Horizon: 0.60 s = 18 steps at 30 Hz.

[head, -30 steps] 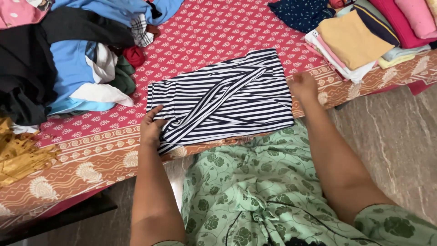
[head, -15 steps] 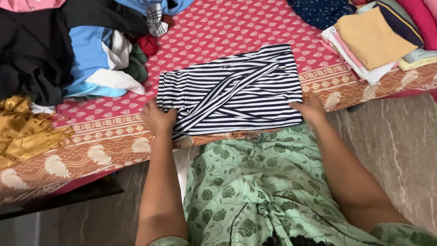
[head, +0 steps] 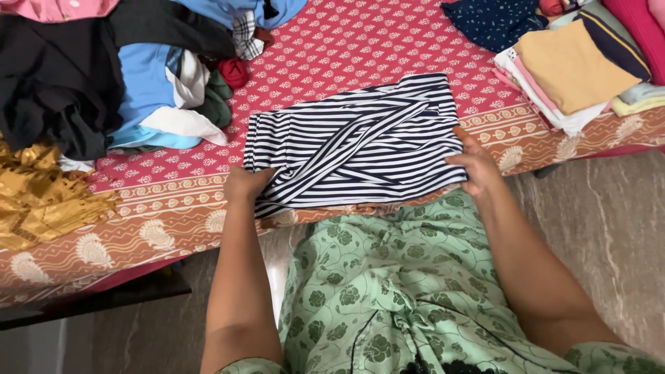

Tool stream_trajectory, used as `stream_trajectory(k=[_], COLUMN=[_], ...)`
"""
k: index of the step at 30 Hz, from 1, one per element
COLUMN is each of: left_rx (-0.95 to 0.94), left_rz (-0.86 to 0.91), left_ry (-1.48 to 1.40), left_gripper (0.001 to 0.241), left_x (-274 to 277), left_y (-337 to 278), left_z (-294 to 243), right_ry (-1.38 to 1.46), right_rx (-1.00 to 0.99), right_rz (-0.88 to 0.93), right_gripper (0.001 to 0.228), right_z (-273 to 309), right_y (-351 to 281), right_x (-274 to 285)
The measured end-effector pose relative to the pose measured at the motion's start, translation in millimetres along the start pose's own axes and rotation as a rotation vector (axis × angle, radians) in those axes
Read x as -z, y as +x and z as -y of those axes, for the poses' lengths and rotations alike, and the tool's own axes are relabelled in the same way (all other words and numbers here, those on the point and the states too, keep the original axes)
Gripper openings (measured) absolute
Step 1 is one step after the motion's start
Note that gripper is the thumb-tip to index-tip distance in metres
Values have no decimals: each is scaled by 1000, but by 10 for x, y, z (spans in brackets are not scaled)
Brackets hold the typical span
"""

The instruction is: Folding various articles of clothing on a bed and stacking them.

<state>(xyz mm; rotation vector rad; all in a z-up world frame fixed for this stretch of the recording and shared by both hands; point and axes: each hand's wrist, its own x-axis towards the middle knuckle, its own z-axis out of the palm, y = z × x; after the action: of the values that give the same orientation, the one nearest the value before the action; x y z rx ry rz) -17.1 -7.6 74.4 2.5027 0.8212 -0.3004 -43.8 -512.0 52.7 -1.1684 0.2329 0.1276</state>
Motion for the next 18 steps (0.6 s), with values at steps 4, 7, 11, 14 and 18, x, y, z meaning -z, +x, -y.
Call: stream_trajectory(k=[4,7,11,14,18], left_rx=[-35,-130,-265,-319,-442], left_rz=[36,28,33,58,79], left_ry=[-105,-205,-392,-566,-716], left_gripper=[97,107,109,110,91], left_x=[67,-8,-210,-316,-647], left_y=[-30,38,199,287,768], left_z=[-19,97,268,359,670], right_ry=[-45,-495,-573,-701,-732], right_rx=[10,88,76,-47,-31], right_rz=[44,15,55,129,487], right_gripper=[88,88,92,94,97], right_z=[262,535,389,-149,-891], right_y=[270,444,536,467,256], right_x=[-346,-1102,-2345,-3152,-3574])
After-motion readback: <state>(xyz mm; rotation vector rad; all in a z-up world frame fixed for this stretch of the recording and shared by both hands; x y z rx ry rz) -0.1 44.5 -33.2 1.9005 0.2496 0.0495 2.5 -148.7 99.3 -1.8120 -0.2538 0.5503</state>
